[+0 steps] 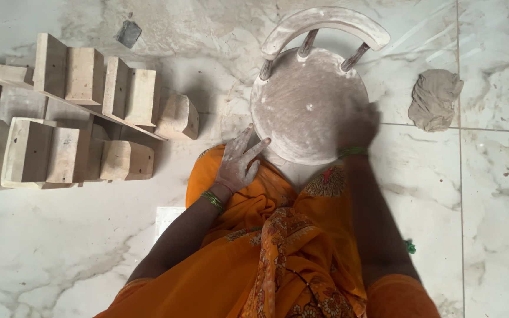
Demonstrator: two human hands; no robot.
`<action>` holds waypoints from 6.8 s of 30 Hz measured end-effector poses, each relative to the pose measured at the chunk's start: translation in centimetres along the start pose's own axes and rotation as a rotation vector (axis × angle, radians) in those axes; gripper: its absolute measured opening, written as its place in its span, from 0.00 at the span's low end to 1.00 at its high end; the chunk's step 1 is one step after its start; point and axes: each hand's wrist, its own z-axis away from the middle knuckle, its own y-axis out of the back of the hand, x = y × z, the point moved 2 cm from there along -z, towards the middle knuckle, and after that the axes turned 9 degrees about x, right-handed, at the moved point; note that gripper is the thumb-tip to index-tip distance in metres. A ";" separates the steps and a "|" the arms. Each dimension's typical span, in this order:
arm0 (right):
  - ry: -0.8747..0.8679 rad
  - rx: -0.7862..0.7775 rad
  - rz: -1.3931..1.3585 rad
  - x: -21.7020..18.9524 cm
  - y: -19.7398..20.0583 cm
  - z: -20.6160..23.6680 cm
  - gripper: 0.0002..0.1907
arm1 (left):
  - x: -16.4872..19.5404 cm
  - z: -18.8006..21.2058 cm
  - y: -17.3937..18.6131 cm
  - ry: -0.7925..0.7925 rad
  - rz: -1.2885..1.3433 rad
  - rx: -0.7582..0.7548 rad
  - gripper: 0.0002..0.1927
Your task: The person sits on the floor and smooths a layer of wet clay over the round seat of a wooden chair frame, pressing and rubbing the clay with their hands and rotating the seat to coat the surface. They occasionally take small bits of clay from a pile beside them and press them into the seat while working the curved backrest area.
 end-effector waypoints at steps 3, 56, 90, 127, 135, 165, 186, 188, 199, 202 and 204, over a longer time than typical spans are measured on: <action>0.100 -0.039 -0.162 -6.1 0.3 4.3 0.23 | 0.0 0.0 0.2 -0.011 -0.013 0.005 0.34; 0.341 0.117 -0.542 -2.9 8.8 6.0 0.11 | 0.1 -0.3 0.1 -0.028 0.006 0.080 0.32; -0.051 -0.214 -0.503 -2.1 -3.0 -2.5 0.13 | -0.3 -0.6 0.1 -0.019 0.028 0.067 0.34; 0.211 0.072 -0.317 0.4 7.3 4.9 0.11 | -0.1 -0.5 0.0 -0.019 0.019 0.066 0.33; 0.281 -0.015 -0.303 -7.5 1.8 6.0 0.17 | -0.1 -0.3 0.3 0.006 0.001 0.046 0.34; 0.432 0.014 -0.381 -4.6 6.4 6.7 0.14 | 0.0 -0.4 0.1 -0.011 -0.007 0.066 0.30; 0.411 -0.032 -0.360 -0.8 9.0 8.0 0.14 | 0.5 -0.8 0.7 -0.008 0.044 0.092 0.31; 0.285 -0.072 -0.231 1.8 8.0 6.1 0.14 | 0.6 -0.9 0.7 -0.010 0.029 0.092 0.31; 0.339 -0.234 -0.130 -8.8 -2.9 0.4 0.30 | 0.3 -0.9 0.9 -0.034 0.035 0.114 0.32; 0.482 -0.020 -0.253 -11.0 2.1 5.0 0.20 | 0.3 -0.8 0.9 -0.022 0.040 0.094 0.32; 0.492 0.005 -0.488 -9.4 5.4 6.9 0.17 | 0.4 -0.7 0.8 -0.009 0.048 0.092 0.31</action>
